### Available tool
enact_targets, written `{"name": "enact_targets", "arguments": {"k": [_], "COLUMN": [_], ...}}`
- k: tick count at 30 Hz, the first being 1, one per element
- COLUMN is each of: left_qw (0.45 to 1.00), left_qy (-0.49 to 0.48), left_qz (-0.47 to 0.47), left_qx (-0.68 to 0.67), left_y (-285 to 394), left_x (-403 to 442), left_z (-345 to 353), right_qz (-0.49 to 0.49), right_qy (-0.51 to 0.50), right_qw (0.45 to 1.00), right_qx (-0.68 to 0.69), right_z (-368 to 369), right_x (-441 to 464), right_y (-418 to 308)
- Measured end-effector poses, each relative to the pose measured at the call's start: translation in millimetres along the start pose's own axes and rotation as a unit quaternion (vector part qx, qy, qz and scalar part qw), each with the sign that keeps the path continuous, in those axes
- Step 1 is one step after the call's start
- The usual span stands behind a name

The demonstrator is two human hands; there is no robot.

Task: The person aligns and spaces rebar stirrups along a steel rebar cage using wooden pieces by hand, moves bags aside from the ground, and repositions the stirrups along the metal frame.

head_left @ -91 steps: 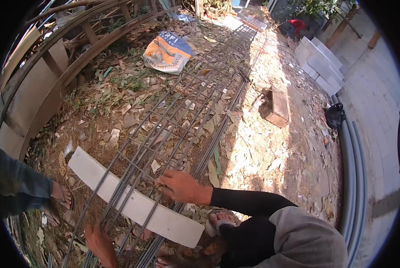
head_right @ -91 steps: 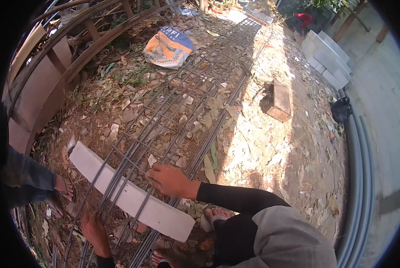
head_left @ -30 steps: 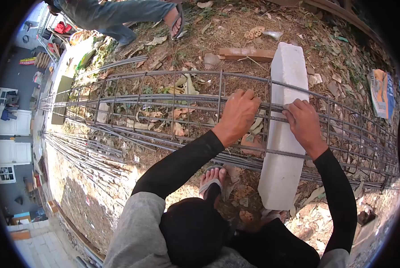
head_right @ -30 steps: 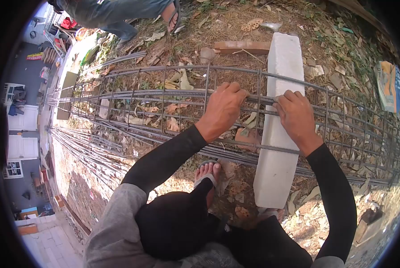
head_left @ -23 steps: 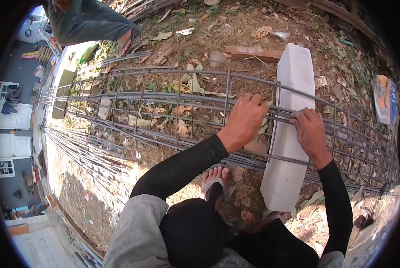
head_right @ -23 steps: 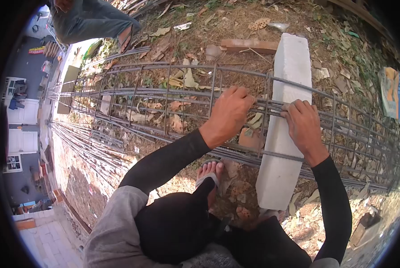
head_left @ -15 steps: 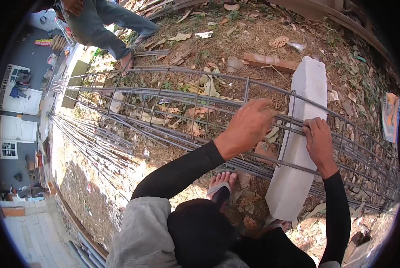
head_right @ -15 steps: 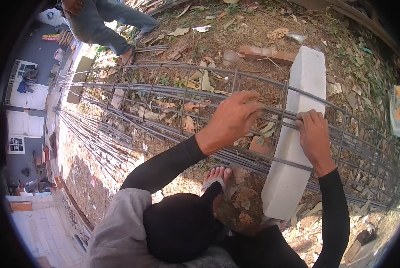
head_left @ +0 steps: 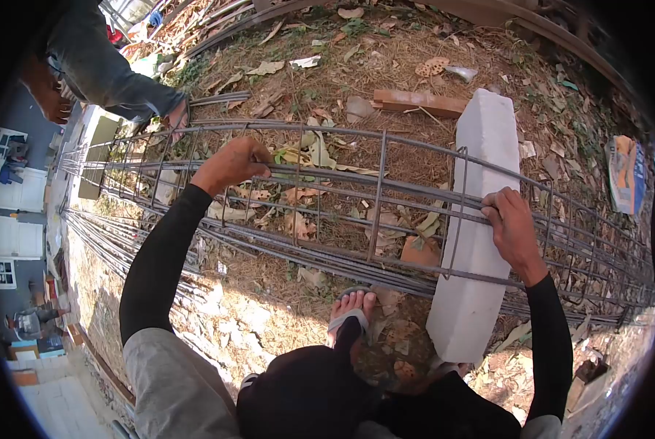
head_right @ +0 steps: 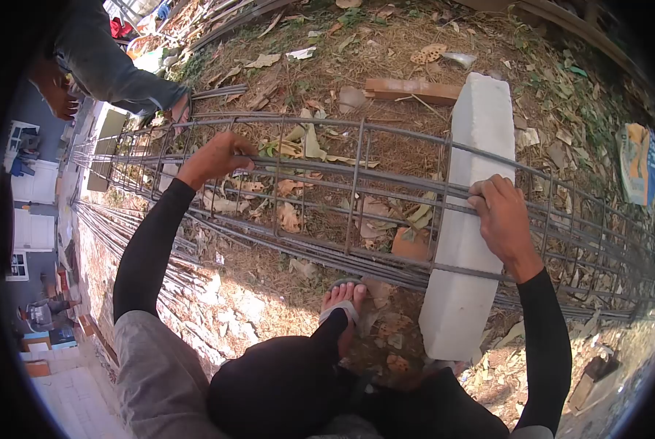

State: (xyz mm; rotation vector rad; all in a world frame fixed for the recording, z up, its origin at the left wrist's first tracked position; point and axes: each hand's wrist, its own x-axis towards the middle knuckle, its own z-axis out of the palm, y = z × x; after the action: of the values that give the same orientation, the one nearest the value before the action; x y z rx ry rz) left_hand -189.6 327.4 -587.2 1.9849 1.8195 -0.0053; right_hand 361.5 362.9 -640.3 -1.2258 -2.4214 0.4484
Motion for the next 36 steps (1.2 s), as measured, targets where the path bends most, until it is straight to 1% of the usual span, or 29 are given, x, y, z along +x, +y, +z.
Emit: {"name": "enact_targets", "arguments": {"k": [1, 2, 3, 5, 6, 9, 12, 15, 19, 20, 22, 24, 27, 30, 33, 34, 36], "left_qw": [1.000, 1.000, 0.997, 0.990, 0.986, 0.976, 0.956, 0.951, 0.959, 0.957, 0.963, 0.969, 0.963, 0.966, 0.960, 0.947, 0.916], "left_qy": [0.001, 0.020, 0.051, 0.090, 0.112, 0.168, 0.209, 0.223, 0.191, 0.208, 0.185, 0.168, 0.202, 0.177, 0.208, 0.246, 0.318], "left_qz": [0.013, 0.016, 0.049, 0.083, 0.095, 0.079, 0.112, 0.122, 0.106, 0.120, 0.102, 0.080, 0.121, 0.087, 0.091, 0.109, 0.136], "left_qx": [0.006, -0.016, 0.030, 0.064, 0.079, 0.113, 0.171, 0.177, 0.181, 0.165, 0.165, 0.162, 0.132, 0.165, 0.162, 0.175, 0.202], "left_y": [2, 4, -6, -8, -5, 10, 12, 8, -4, 1, 7, 13, 20, 20, 21, 22, 31], "left_x": [2, -2, -4, -12, -16, -31, -38, -42, -40, -40, -42, -39, -43, -47, -46, -47, -55], "left_z": [-3, -3, 3, 11, 16, 28, 32, 35, 40, 42, 40, 36, 32, 30, 36, 40, 45], "right_qz": [-0.001, 0.002, -0.008, -0.026, -0.018, -0.021, -0.035, -0.012, -0.023, -0.015, -0.017, 0.010, 0.027, 0.042, 0.083, 0.096, 0.092], "right_qy": [0.006, 0.009, 0.012, 0.011, 0.017, 0.019, 0.022, 0.008, 0.032, 0.029, 0.027, 0.012, -0.022, -0.040, -0.056, -0.062, -0.052], "right_qw": [1.000, 1.000, 1.000, 1.000, 1.000, 0.999, 0.999, 0.999, 0.999, 0.999, 0.999, 1.000, 0.999, 0.998, 0.993, 0.991, 0.991], "right_qx": [0.007, 0.015, 0.014, 0.006, -0.010, -0.019, -0.009, -0.032, -0.032, -0.038, -0.032, -0.013, 0.032, 0.038, 0.060, 0.075, 0.080], "right_z": [0, 0, 0, -4, -4, -14, -10, -15, 4, 4, 8, 7, 1, -11, -13, -12, -13], "right_x": [2, 2, 3, 1, -4, -15, -10, -19, -27, -31, -28, -28, -26, -24, -20, -16, -14], "right_y": [2, 5, 4, 4, 1, 0, -5, -9, -1, 3, 3, 1, -3, -13, -16, -15, -15]}}
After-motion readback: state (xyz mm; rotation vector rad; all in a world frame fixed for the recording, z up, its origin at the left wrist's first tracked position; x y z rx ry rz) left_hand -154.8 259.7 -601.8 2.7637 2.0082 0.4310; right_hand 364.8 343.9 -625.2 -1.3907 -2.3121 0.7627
